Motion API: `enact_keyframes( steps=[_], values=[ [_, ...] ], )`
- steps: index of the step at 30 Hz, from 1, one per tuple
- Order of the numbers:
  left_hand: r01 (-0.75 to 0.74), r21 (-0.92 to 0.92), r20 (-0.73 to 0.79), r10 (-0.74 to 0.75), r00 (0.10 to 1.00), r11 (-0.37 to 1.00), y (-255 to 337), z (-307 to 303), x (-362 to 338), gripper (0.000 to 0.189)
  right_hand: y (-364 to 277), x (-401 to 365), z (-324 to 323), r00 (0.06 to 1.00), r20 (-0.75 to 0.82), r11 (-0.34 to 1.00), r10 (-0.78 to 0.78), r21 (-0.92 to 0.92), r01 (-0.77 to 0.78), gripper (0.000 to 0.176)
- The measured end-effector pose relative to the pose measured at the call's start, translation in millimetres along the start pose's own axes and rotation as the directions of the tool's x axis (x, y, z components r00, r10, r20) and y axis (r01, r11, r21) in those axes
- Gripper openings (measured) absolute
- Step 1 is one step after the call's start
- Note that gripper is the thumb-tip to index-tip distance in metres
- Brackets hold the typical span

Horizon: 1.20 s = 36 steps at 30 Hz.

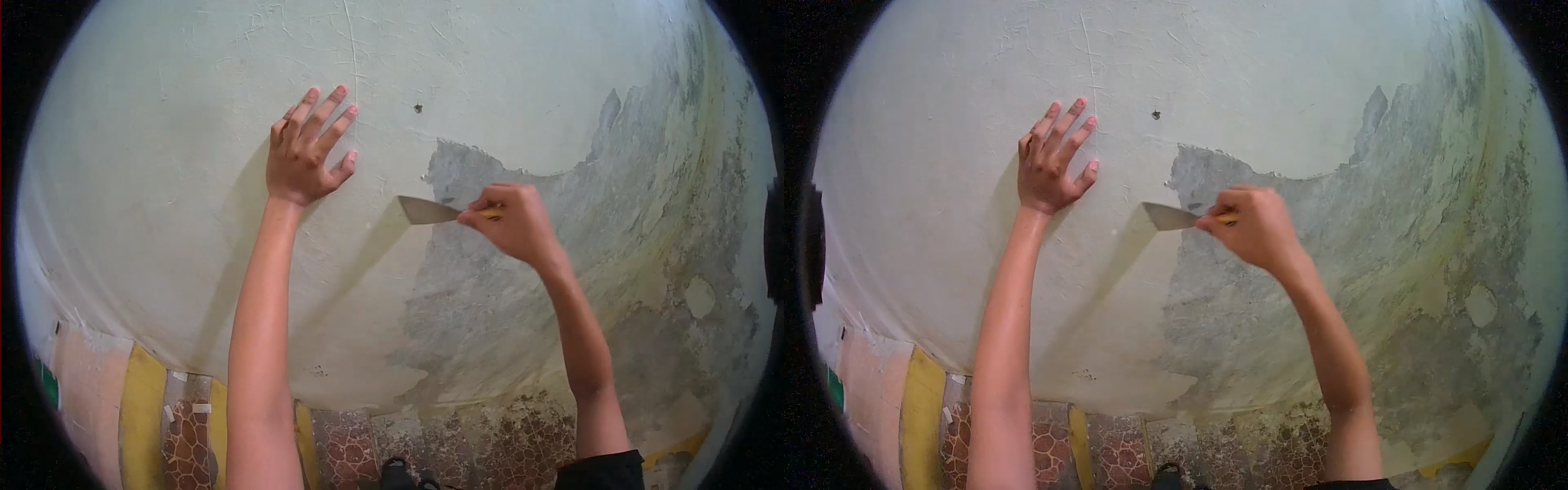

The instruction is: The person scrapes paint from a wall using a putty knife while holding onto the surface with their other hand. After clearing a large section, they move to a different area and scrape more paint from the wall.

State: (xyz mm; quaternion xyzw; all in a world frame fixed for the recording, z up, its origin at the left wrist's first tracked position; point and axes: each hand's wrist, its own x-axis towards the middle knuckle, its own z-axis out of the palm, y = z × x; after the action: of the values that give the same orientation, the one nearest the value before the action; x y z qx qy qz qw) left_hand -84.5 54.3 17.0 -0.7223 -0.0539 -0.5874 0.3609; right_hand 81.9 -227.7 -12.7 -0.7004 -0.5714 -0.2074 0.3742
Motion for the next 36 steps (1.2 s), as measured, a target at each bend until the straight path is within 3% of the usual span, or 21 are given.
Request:
enact_keyframes(
  steps=[5,7,8,10,14,16,22,26,31,35,36],
  values=[
    [0.019,-0.011,-0.006,-0.019,1.0,1.0,0,-2,1,0.05,4,-11,-23,0.996,-0.087,1.0,-0.018,0.008,0.019,0.021],
    [0.02,-0.008,-0.006,-0.02,1.0,1.0,-3,0,3,0.05,11,-12,-29,0.984,-0.147,0.993,0.101,0.075,-0.091,0.021],
    [0.024,-0.019,0.005,-0.024,1.0,1.0,-2,0,0,0.05,7,-10,-28,0.985,-0.138,0.993,0.101,0.074,-0.091,0.021],
    [0.024,-0.027,0.007,-0.024,1.0,0.999,-1,-1,-1,0.05,-5,-10,-28,0.99,-0.137,0.992,0.046,-0.111,-0.061,0.021],
    [0.014,-0.031,-0.011,-0.014,1.0,0.999,-1,-1,1,0.05,0,-13,-29,0.991,-0.136,0.998,0.008,-0.058,-0.016,0.022],
    [0.013,-0.013,-0.017,-0.013,1.0,1.0,-3,1,3,0.05,6,-11,-34,0.986,-0.157,0.998,0.062,-0.024,-0.066,0.022],
    [0.017,-0.022,0.009,-0.016,1.0,1.0,1,-3,-1,0.05,-5,-10,-26,0.996,-0.078,0.997,0.041,-0.067,-0.047,0.022],
    [0.012,-0.017,-0.01,-0.012,1.0,1.0,-3,1,0,0.049,2,-7,-30,0.983,-0.171,0.998,0.062,0.006,-0.062,0.021],
    [0.022,-0.011,0.014,-0.022,1.0,1.0,0,0,-3,0.05,-8,-8,-33,0.997,-0.081,0.992,-0.011,-0.126,0.001,0.019],
    [0.027,-0.02,0.001,-0.027,1.0,0.999,-2,0,0,0.051,-1,-2,-34,0.989,-0.147,0.996,0.031,-0.073,-0.042,0.019],
    [0.025,-0.023,0.003,-0.025,1.0,0.999,-2,0,-1,0.051,-6,-1,-26,0.991,-0.129,0.996,-0.021,-0.09,0.01,0.019]
  ],
)
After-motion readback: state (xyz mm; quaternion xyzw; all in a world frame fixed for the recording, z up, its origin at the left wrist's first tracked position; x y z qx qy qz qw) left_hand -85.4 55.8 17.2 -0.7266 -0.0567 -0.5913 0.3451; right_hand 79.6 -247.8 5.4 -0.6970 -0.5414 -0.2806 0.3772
